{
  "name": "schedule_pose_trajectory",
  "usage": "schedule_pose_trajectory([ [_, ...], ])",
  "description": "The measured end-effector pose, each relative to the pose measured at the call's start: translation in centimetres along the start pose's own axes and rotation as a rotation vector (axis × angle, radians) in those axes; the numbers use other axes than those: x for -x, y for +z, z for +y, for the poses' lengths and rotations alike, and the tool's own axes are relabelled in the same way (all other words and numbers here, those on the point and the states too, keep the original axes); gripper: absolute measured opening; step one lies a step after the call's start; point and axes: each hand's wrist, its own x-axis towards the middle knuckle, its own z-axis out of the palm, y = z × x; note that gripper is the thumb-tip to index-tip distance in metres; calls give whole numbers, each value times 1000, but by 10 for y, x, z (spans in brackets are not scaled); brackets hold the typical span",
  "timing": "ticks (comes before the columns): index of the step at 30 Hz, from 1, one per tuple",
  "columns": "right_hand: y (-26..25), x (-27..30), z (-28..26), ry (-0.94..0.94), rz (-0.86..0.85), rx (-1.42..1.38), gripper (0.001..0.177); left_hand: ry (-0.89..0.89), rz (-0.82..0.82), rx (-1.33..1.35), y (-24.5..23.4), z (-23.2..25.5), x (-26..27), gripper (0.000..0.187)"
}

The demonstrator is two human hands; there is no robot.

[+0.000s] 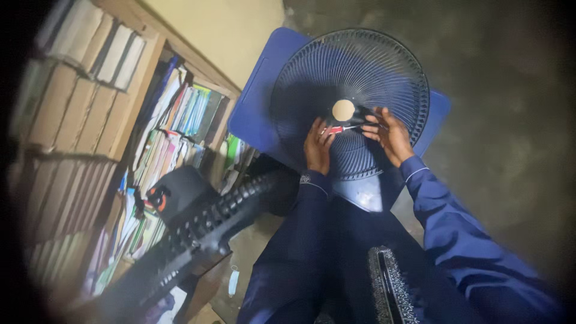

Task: The person uses a screwdriver to loosen screws on the front grille of a standing fan, removes the grille, and then unscrews the central nut to detach the fan blade. The removed parts are placed on a nearby blue surface.

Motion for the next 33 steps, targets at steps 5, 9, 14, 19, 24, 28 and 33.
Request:
schedule_pose_trajectory([
  [5, 44, 54, -30, -76, -164, -117, 67, 56, -200, 62, 32, 37, 59, 61],
  [9, 78, 102, -45, -126, -304, -104, 70, 93, -224, 62, 51, 62, 111, 60],
  [14, 108, 160, -45, -108, -400, -118, 69, 184, -236, 72, 46, 69, 184, 56],
  [19, 134, 206, -32, -63, -494, -160, 67, 296, -225, 130, 17, 90, 244, 55],
  [24, 169, 230, -5, -73, -560, -143, 61, 455, -199, 130, -12, 123, 279, 57],
  [28, 200, 249, 22, -74, -579, -107, 54, 472, -102, 97, -35, 148, 309, 62],
  [33, 240, 265, 61, -23, -601, -90, 51, 494, -26, 67, -75, 164, 339, 64],
])
